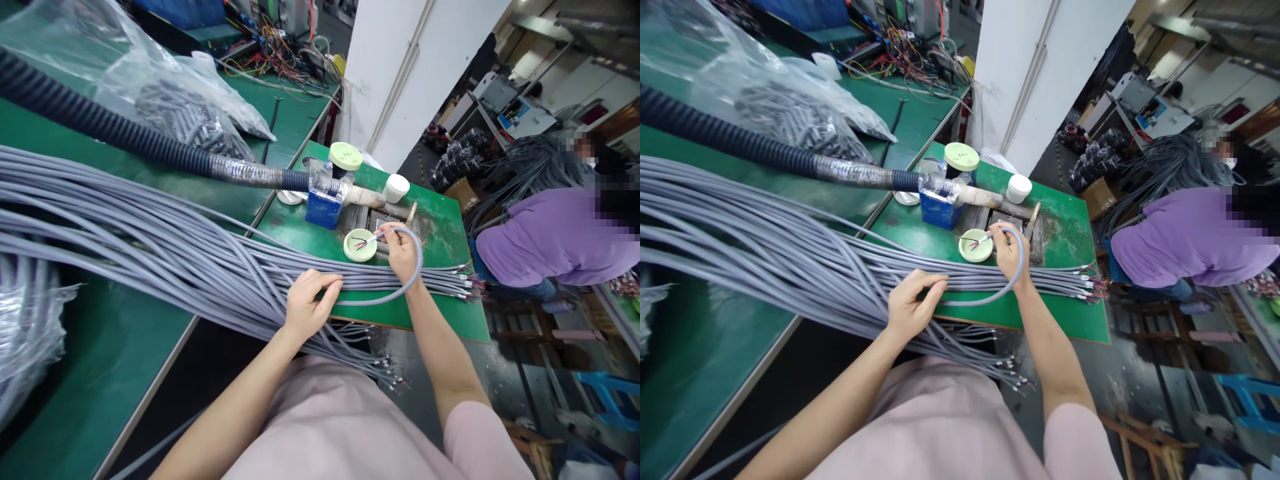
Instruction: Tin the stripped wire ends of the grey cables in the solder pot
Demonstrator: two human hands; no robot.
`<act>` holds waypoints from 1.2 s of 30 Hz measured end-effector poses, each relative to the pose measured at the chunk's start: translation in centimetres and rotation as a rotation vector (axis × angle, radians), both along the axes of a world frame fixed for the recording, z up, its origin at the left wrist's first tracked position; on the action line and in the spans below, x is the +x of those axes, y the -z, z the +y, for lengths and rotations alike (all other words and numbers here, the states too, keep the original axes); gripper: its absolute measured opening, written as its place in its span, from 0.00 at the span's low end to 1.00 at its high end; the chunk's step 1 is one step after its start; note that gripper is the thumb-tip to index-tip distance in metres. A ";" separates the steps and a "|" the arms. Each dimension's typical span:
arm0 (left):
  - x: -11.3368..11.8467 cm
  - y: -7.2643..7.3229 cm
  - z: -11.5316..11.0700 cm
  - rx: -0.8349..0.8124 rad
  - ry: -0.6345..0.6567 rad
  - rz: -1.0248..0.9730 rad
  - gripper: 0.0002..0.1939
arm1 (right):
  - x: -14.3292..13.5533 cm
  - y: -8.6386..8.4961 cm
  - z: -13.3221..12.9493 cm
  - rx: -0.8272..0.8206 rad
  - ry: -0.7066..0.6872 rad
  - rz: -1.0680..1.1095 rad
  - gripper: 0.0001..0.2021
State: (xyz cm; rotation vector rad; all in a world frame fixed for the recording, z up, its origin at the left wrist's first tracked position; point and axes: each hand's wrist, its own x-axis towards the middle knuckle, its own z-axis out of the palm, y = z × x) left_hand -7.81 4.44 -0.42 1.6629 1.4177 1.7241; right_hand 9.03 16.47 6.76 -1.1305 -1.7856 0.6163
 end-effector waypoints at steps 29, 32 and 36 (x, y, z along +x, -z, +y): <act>0.1 0.1 0.3 0.078 -0.103 -0.030 0.05 | 3.1 -1.5 3.2 0.227 0.129 -0.204 0.12; 0.0 0.0 0.3 0.086 -0.096 -0.017 0.06 | 4.6 -1.1 5.0 0.249 0.179 -0.239 0.14; 0.0 -0.1 0.2 0.096 -0.079 -0.010 0.07 | 5.7 -0.1 6.8 0.262 0.190 -0.286 0.14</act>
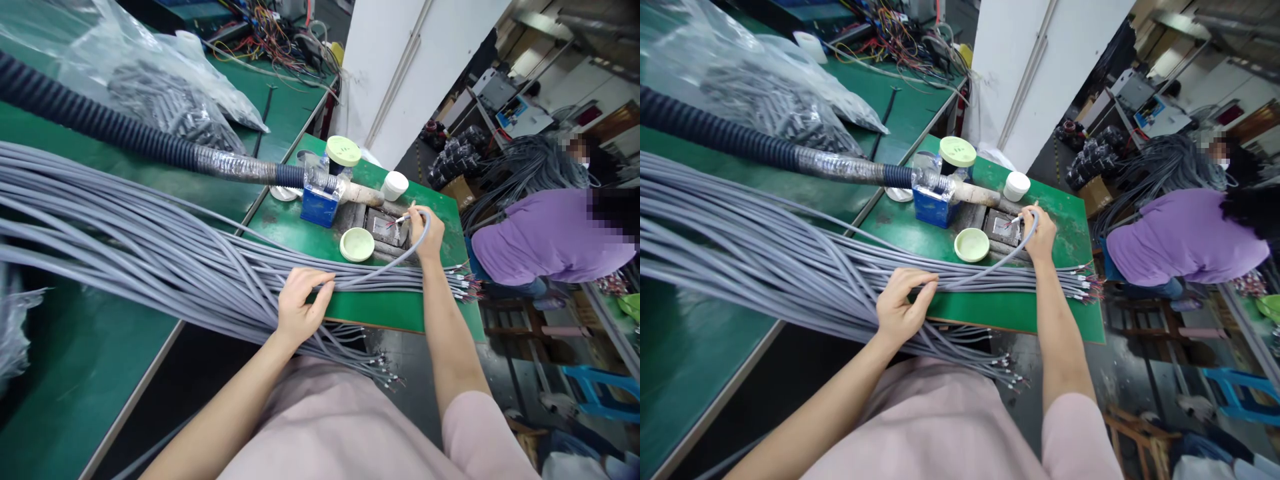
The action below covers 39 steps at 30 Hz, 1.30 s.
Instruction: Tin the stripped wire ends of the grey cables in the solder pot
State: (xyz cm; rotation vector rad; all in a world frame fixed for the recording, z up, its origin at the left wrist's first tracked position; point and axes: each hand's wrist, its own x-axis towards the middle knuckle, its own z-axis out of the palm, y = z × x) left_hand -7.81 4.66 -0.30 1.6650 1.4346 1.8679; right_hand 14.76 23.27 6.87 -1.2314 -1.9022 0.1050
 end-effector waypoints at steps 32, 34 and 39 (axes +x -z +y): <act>0.9 -1.3 -0.5 -0.009 0.147 -0.132 0.09 | -2.0 -2.9 -13.7 -0.048 -0.284 0.252 0.10; 2.3 -2.0 -1.1 -0.138 0.345 -0.280 0.09 | -2.5 -1.9 -16.0 -0.001 -0.345 0.348 0.09; 5.9 -2.7 -2.1 -0.542 0.827 -0.952 0.19 | -2.7 1.0 -19.9 -0.025 -0.460 0.426 0.11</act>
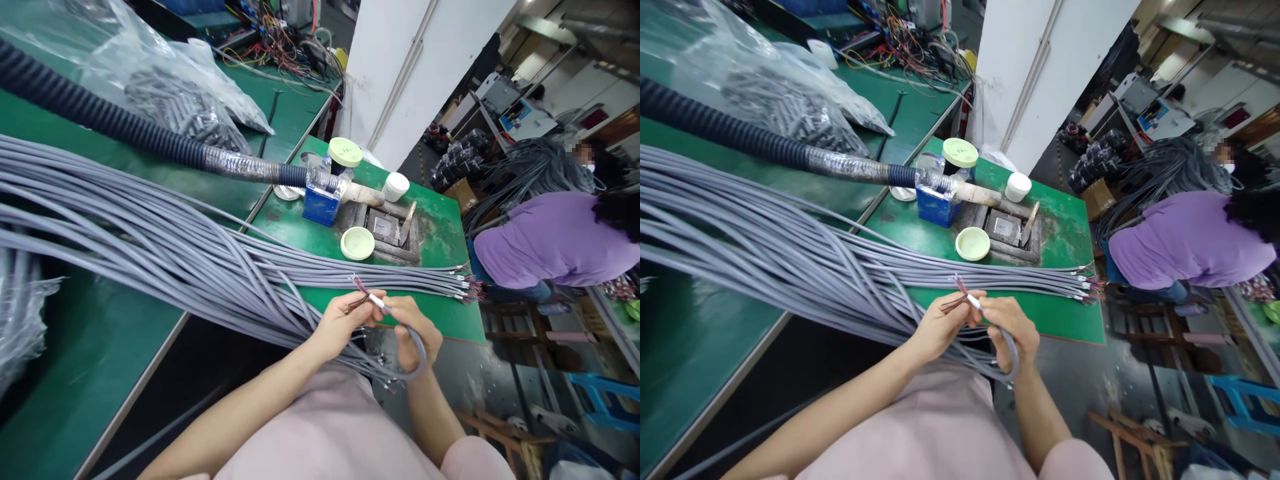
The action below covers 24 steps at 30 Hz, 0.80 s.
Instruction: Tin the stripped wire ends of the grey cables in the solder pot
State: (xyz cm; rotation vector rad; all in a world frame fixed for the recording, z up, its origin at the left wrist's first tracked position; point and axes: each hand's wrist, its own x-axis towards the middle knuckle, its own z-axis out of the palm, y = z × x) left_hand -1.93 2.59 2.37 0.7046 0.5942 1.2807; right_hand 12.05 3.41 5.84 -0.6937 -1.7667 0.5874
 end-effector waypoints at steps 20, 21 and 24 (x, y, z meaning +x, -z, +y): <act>0.3 -1.3 -0.9 0.102 -0.023 0.412 0.23 | 2.6 -0.1 -3.3 -0.559 0.059 -0.365 0.09; 0.4 -1.5 -1.0 0.073 -0.002 0.374 0.22 | 2.5 -0.3 -3.4 -0.558 0.069 -0.400 0.11; 0.5 -1.6 -1.0 -0.073 0.049 0.202 0.17 | 2.2 -0.4 -3.6 -0.559 0.084 -0.390 0.10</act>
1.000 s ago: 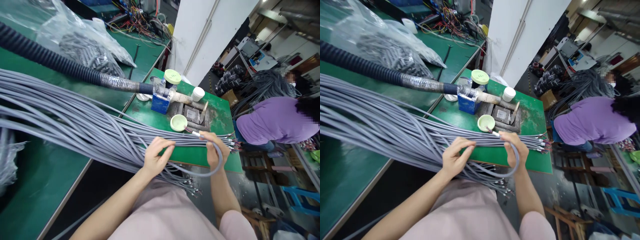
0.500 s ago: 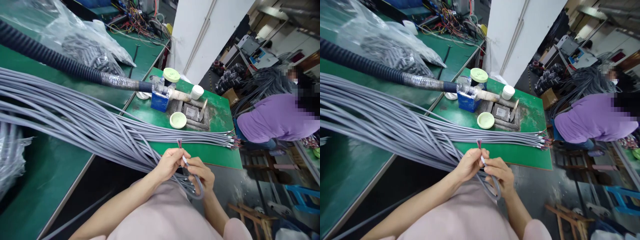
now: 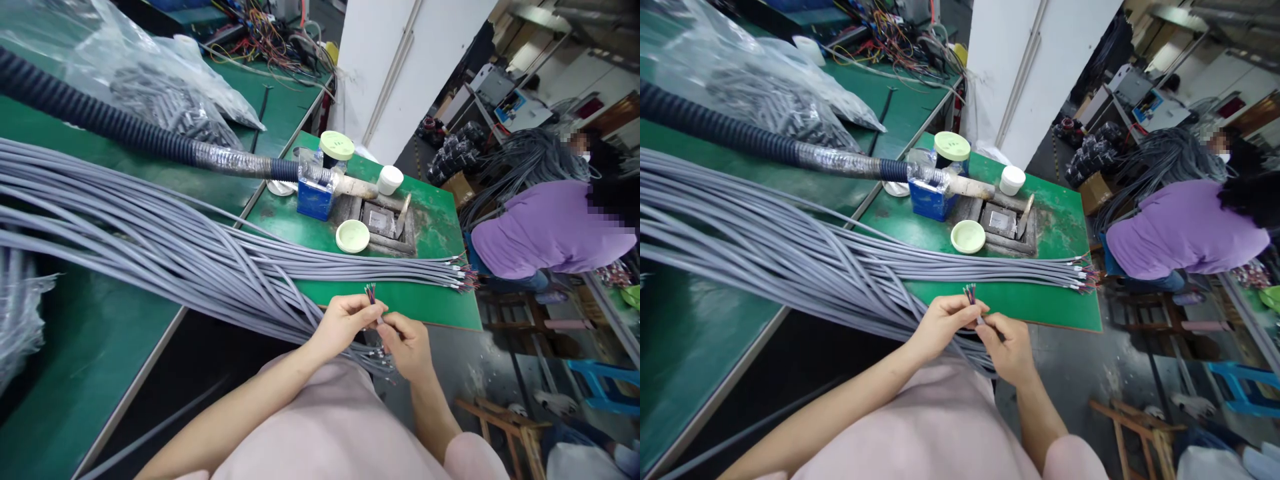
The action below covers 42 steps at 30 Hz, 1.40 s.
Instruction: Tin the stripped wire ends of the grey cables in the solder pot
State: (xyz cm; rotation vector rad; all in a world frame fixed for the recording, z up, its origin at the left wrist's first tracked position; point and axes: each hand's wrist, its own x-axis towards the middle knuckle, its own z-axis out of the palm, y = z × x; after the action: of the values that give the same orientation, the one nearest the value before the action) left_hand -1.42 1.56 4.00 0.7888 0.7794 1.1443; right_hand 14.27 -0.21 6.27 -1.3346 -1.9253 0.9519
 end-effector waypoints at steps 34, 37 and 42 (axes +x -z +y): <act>1.1 2.0 0.0 -0.208 -0.108 -0.262 0.14 | -0.3 2.2 -0.6 -0.100 0.164 0.185 0.11; 1.1 2.1 0.0 -0.199 -0.099 -0.229 0.12 | -0.3 2.3 -0.7 -0.098 0.177 0.193 0.11; 1.3 2.0 -0.1 -0.210 -0.074 -0.223 0.12 | -0.3 2.1 -0.8 -0.114 0.198 0.197 0.13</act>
State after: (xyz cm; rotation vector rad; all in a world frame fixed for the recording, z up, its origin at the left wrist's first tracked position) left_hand -0.15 1.50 2.01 0.4517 0.7319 1.1715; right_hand 13.93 -1.00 4.13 -1.4090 -1.5812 1.0635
